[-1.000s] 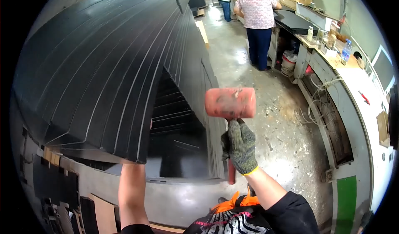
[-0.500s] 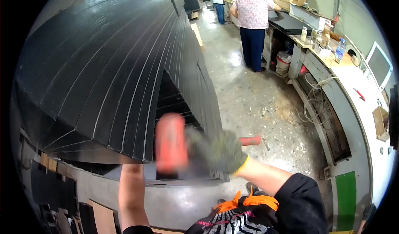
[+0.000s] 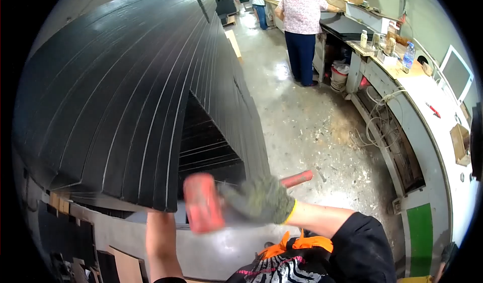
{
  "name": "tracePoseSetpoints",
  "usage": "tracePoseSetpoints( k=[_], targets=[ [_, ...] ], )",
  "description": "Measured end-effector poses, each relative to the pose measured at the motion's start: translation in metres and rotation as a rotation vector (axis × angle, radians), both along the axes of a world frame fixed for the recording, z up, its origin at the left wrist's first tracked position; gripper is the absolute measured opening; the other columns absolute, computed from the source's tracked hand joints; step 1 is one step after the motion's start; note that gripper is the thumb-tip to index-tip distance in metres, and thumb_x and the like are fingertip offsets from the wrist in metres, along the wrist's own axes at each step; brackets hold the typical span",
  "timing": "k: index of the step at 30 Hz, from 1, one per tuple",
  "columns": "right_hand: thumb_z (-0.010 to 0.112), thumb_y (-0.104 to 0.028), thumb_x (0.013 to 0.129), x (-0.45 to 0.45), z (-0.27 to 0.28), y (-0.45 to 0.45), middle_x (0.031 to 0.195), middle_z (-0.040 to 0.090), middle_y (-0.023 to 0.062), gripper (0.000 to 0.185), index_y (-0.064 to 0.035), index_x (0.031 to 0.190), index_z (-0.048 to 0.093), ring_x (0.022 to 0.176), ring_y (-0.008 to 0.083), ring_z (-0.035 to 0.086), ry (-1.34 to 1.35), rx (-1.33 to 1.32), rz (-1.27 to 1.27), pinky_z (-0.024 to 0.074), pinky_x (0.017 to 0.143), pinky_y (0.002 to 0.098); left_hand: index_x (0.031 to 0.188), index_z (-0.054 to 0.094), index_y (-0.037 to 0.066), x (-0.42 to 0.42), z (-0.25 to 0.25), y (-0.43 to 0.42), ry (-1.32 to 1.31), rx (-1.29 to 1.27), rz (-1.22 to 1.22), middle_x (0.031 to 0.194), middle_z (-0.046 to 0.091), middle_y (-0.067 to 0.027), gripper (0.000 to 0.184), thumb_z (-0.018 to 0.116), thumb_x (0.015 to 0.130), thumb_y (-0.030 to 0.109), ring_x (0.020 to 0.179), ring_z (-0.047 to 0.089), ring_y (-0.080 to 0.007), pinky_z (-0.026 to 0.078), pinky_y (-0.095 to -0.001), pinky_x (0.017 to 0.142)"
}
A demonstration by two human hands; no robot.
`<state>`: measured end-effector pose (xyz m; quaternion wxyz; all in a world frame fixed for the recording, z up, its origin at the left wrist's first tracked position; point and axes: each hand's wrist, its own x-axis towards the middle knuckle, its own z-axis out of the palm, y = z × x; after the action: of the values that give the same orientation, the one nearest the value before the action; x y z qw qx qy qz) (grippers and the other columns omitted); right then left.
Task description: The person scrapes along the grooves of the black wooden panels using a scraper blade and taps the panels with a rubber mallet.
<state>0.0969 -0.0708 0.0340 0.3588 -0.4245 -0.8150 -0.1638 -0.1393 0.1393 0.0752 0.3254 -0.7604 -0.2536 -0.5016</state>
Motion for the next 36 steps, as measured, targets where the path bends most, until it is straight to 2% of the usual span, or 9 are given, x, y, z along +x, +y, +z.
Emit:
tracePoseSetpoints(
  k=[3,5,11,15,16,20,24,29,36],
  targets=[
    [0.066,-0.027,0.072,0.002,-0.018,-0.001,0.057,0.050,0.0055,0.039,-0.0099,0.106,0.063,0.043,0.0245,0.052,0.030,0.094,0.028,0.0395,0.040,0.0414,0.131,0.049,-0.009,0.000,0.000,-0.005,-0.024,-0.005,0.010,0.136,0.048,-0.0238,0.052,0.035,0.099,0.029,0.126,0.046,-0.0387,0.033,-0.0418,0.108],
    [0.065,-0.027,0.073,0.022,-0.003,0.025,0.059,0.052,0.0064,0.039,-0.0078,0.106,0.061,0.042,0.0258,0.051,0.282,-0.227,0.009,0.0378,0.039,0.0411,0.130,0.049,-0.009,-0.007,-0.006,-0.007,-0.003,0.035,0.099,0.136,0.048,-0.0238,0.051,0.035,0.099,0.029,0.126,0.046,-0.0391,0.033,-0.0415,0.107],
    [0.054,-0.026,0.083,-0.012,0.000,-0.005,0.062,0.054,0.0058,0.036,-0.0046,0.112,0.058,0.054,0.0212,0.057,-0.049,0.002,0.114,0.0412,0.048,0.0351,0.130,0.049,-0.009,0.002,0.005,-0.007,0.010,0.012,0.072,0.136,0.048,-0.0253,0.051,0.036,0.099,0.030,0.124,0.046,-0.0413,0.035,-0.0422,0.106],
    [0.062,-0.033,0.080,0.015,-0.005,0.037,0.064,0.055,0.0095,0.044,-0.0049,0.114,0.053,0.057,0.0281,0.059,0.128,-0.483,-0.086,0.0439,0.050,0.0400,0.129,0.049,-0.010,-0.003,0.001,-0.010,0.008,-0.001,0.053,0.136,0.047,-0.0260,0.052,0.036,0.099,0.030,0.124,0.046,-0.0418,0.035,-0.0426,0.105],
    [0.065,-0.035,0.077,0.014,-0.022,0.038,0.064,0.056,0.0120,0.049,-0.0038,0.114,0.054,0.059,0.0304,0.059,0.260,-0.423,0.142,0.0447,0.050,0.0416,0.130,0.049,-0.010,-0.002,0.002,-0.008,0.002,0.002,0.052,0.136,0.047,-0.0261,0.052,0.036,0.099,0.031,0.124,0.046,-0.0419,0.035,-0.0427,0.105],
    [0.059,-0.032,0.080,-0.010,-0.017,0.008,0.062,0.055,0.0099,0.049,-0.0029,0.119,0.053,0.053,0.0276,0.056,0.046,-0.022,0.102,0.0437,0.048,0.0402,0.130,0.048,-0.010,-0.002,0.001,-0.009,-0.026,-0.025,0.057,0.137,0.046,-0.0266,0.053,0.036,0.099,0.031,0.124,0.045,-0.0422,0.034,-0.0430,0.105],
    [0.058,-0.029,0.086,0.004,-0.010,0.023,0.060,0.056,0.0115,0.031,-0.0085,0.108,0.058,0.051,0.0310,0.055,0.165,-0.222,0.015,0.0427,0.045,0.0425,0.130,0.048,-0.010,-0.008,-0.006,-0.012,-0.065,-0.063,0.065,0.137,0.045,-0.0271,0.053,0.036,0.099,0.032,0.125,0.045,-0.0424,0.034,-0.0434,0.105],
    [0.058,-0.032,0.089,-0.004,-0.027,-0.001,0.073,0.063,0.0174,0.028,-0.0146,0.111,0.060,0.060,0.0355,0.061,0.498,-0.280,-0.075,0.0473,0.052,0.0432,0.130,0.047,-0.011,-0.007,-0.011,-0.014,-0.108,-0.092,0.065,0.138,0.045,-0.0276,0.054,0.036,0.099,0.032,0.125,0.044,-0.0427,0.034,-0.0438,0.105],
    [0.063,-0.023,0.086,0.023,-0.057,-0.083,0.064,0.054,0.0019,0.020,-0.0095,0.100,0.060,0.050,0.0170,0.054,1.714,-1.105,0.049,0.0433,0.045,0.0302,0.130,0.046,-0.012,-0.005,-0.026,-0.017,-0.190,-0.155,0.095,0.138,0.043,-0.0285,0.055,0.036,0.100,0.034,0.125,0.043,-0.0432,0.033,-0.0444,0.105]
  ],
)
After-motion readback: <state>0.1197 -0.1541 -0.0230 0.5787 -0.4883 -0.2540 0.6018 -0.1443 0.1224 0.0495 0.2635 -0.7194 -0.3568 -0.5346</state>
